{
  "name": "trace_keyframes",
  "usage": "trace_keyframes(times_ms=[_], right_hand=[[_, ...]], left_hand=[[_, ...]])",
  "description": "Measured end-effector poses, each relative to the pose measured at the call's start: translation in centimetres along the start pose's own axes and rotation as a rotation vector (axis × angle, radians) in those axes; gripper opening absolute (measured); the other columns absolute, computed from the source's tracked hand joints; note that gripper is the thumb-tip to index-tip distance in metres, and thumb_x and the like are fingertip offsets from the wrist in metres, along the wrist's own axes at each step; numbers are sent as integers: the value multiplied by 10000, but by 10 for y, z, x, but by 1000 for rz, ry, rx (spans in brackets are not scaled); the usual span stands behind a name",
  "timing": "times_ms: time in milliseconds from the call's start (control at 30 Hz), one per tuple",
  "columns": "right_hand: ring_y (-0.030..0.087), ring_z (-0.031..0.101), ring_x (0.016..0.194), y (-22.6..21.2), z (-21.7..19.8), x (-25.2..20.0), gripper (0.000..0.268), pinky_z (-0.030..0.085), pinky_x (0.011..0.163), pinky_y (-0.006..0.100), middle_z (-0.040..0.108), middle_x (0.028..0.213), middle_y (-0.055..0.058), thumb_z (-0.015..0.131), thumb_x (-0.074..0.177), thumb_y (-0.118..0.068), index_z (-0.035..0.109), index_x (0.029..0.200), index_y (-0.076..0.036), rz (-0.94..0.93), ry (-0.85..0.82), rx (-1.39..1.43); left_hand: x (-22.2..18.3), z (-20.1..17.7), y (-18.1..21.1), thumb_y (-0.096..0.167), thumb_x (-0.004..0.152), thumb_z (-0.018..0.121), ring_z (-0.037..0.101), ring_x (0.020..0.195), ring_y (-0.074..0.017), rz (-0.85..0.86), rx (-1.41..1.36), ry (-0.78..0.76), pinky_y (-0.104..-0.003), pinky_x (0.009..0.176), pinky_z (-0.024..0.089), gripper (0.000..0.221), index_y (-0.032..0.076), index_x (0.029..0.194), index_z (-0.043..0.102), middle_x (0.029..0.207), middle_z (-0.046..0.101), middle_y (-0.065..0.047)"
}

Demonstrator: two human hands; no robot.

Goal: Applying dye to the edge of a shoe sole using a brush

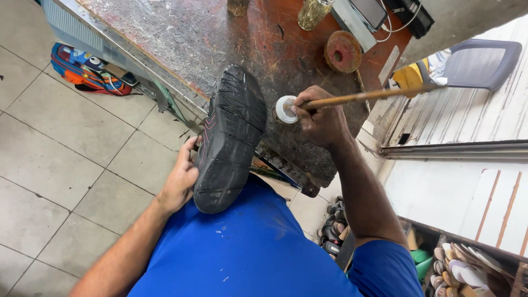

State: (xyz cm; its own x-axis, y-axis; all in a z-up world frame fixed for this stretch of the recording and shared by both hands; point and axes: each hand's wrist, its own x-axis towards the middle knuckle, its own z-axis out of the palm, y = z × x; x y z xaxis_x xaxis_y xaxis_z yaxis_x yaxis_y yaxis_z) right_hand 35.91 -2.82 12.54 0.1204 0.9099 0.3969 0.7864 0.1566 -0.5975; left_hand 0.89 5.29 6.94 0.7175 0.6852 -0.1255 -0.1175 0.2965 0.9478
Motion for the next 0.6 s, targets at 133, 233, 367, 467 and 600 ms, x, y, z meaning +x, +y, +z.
trace_keyframes(times_ms=[133,233,367,467,600], right_hand=[[409,698,759,-6,-5,3,92,538,648,451,672,829,184,759,954,-65,677,994,-77,124,-54,31],[327,683,644,0,-5,6,108,533,581,386,660,751,174,754,973,-60,660,1022,-41,178,-30,112],[228,670,477,-1,7,10,141,580,456,330,654,602,156,695,1034,-32,564,1016,19,285,186,379],[198,695,554,0,8,1,161,669,471,346,696,764,206,664,1038,-57,511,1068,-13,381,386,579],[188,680,522,16,16,-7,168,663,454,325,657,796,180,624,1045,-67,471,1097,-22,438,567,758]], left_hand=[[-6,-29,-27,438,641,882,423,1287,-243,48,-202,-243,-422,1057,415,1325,115,1632,65,1448,385,-163],[-5,-35,-37,391,493,1014,466,1378,-248,103,-341,-332,-465,1116,432,1533,156,1657,45,1588,397,-186],[-4,-36,-47,151,530,1011,473,1397,-333,180,-624,-303,-513,1109,462,1457,131,1655,85,1617,347,-238],[-12,-30,-55,27,566,999,415,1446,-354,258,-750,-315,-530,1122,443,1412,161,1658,114,1649,301,-227],[-21,-18,-46,-100,497,953,509,1377,-338,271,-680,-134,-466,1013,560,1380,155,1641,224,1596,412,-212]])
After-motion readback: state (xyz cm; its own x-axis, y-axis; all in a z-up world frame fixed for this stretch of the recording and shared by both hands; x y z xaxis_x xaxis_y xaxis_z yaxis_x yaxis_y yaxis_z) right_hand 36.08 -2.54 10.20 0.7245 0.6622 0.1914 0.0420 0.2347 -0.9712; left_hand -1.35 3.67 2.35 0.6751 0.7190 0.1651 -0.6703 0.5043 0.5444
